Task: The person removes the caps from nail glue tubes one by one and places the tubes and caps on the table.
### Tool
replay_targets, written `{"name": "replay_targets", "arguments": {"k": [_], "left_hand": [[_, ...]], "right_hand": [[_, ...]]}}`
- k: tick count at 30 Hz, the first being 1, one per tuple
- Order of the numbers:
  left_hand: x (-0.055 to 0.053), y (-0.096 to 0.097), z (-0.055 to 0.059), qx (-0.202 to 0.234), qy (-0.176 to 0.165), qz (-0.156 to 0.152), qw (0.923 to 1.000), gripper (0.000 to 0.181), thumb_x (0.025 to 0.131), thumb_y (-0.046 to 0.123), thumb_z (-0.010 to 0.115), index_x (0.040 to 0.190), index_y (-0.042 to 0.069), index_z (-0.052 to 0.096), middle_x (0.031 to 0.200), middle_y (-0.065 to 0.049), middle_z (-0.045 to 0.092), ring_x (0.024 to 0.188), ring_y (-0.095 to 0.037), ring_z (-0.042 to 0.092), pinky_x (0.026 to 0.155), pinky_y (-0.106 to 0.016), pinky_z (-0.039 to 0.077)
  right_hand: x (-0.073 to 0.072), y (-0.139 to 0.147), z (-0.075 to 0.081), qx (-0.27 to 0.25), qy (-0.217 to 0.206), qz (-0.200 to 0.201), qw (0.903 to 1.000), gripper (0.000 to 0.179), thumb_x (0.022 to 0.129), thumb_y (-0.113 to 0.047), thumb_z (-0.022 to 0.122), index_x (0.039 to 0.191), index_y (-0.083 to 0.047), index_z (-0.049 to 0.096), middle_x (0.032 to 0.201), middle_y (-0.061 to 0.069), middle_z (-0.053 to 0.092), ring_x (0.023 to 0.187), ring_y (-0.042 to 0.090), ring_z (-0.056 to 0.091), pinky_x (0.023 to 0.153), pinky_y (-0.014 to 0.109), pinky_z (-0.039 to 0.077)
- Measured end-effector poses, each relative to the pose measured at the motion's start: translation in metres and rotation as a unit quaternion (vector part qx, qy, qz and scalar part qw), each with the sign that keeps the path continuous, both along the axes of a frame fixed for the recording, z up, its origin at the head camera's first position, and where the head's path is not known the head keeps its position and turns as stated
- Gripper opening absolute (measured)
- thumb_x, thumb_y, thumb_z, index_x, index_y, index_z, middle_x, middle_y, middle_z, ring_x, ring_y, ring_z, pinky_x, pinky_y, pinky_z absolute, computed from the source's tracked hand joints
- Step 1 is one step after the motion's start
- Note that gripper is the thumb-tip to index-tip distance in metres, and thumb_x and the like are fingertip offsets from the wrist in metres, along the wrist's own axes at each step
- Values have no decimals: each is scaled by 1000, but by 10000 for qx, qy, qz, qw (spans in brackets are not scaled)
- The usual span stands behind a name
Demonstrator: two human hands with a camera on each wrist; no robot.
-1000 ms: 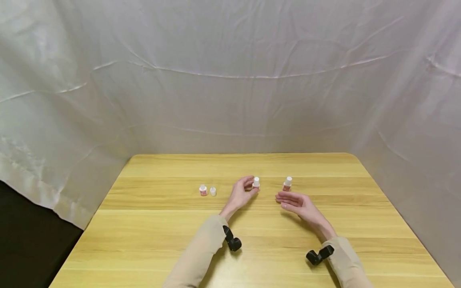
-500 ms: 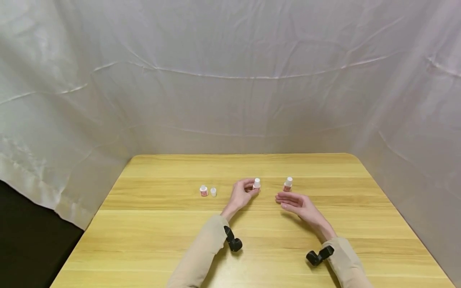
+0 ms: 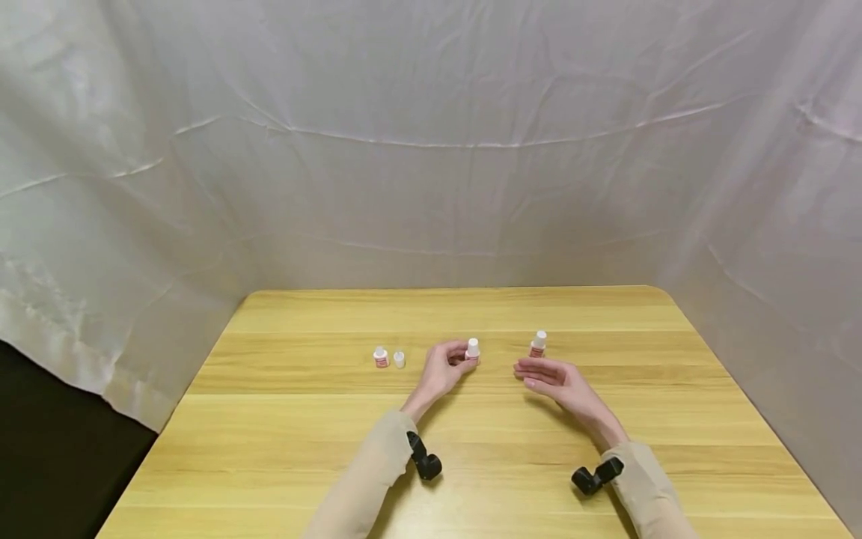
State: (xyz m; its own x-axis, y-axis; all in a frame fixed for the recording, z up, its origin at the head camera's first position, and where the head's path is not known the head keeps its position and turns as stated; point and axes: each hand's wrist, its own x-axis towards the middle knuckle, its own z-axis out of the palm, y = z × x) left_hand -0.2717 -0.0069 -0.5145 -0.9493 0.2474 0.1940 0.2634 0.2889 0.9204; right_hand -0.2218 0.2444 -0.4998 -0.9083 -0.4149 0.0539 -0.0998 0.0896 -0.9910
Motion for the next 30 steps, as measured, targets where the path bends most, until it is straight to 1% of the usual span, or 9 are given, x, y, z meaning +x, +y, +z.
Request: {"name": "replay_targets", "arguments": {"k": [2, 8, 12, 17, 25, 28, 30], "left_hand": [[1, -4, 0, -5, 44, -36, 10000, 26, 76, 12, 69, 102, 10, 65, 93, -7, 70, 78, -12, 64, 68, -18, 52], [4, -13, -2, -91, 4, -82, 9999, 25, 76, 12, 69, 101, 10, 65, 93, -6, 70, 76, -10, 64, 68, -18, 51], [7, -18, -1, -155, 85, -78, 9998, 24, 76, 12, 69, 99, 10, 66, 91, -6, 70, 74, -10, 63, 67, -19, 52], [12, -23, -1, -207, 129, -146, 9996, 23, 77, 13, 69, 99, 10, 65, 91, -5, 70, 74, -11, 63, 67, -20, 52], [20, -34, -1, -356, 11, -211, 9991, 25, 77, 17, 69, 101, 13, 65, 93, -2, 70, 75, -9, 63, 70, -20, 51], [24, -38, 1, -382, 19, -257, 9989, 24, 77, 17, 68, 101, 14, 65, 94, -2, 70, 76, -10, 63, 70, -21, 51], [28, -40, 6, -333, 48, -308, 9990, 24, 78, 15, 68, 101, 11, 65, 94, -5, 70, 77, -15, 64, 70, -24, 52]], "right_hand": [[0, 0, -1, -1, 25, -9, 10000, 53, 85, -15, 60, 128, 7, 39, 128, 29, 45, 117, 39, 46, 88, 18, 47], [-1, 0, -1, 1, 50, -35, 10000, 52, 85, -14, 59, 128, 7, 39, 128, 29, 46, 117, 38, 47, 89, 18, 46], [-1, -1, 0, -11, 29, -1, 10000, 52, 85, -15, 60, 128, 6, 40, 128, 29, 45, 117, 39, 46, 89, 18, 46], [-1, -4, 1, -40, 33, 49, 10000, 51, 85, -13, 59, 128, 6, 40, 128, 30, 45, 117, 40, 46, 88, 18, 46], [-4, -8, -2, -57, 182, 232, 9995, 49, 86, -12, 57, 128, 7, 39, 128, 30, 44, 117, 39, 46, 90, 19, 46], [-5, -11, -1, -38, 139, 239, 9996, 50, 85, -13, 58, 128, 6, 40, 128, 29, 44, 117, 39, 46, 90, 19, 46], [-6, -14, 1, -87, 41, 249, 9996, 51, 85, -13, 59, 128, 6, 40, 129, 29, 44, 118, 39, 46, 90, 20, 46]]}}
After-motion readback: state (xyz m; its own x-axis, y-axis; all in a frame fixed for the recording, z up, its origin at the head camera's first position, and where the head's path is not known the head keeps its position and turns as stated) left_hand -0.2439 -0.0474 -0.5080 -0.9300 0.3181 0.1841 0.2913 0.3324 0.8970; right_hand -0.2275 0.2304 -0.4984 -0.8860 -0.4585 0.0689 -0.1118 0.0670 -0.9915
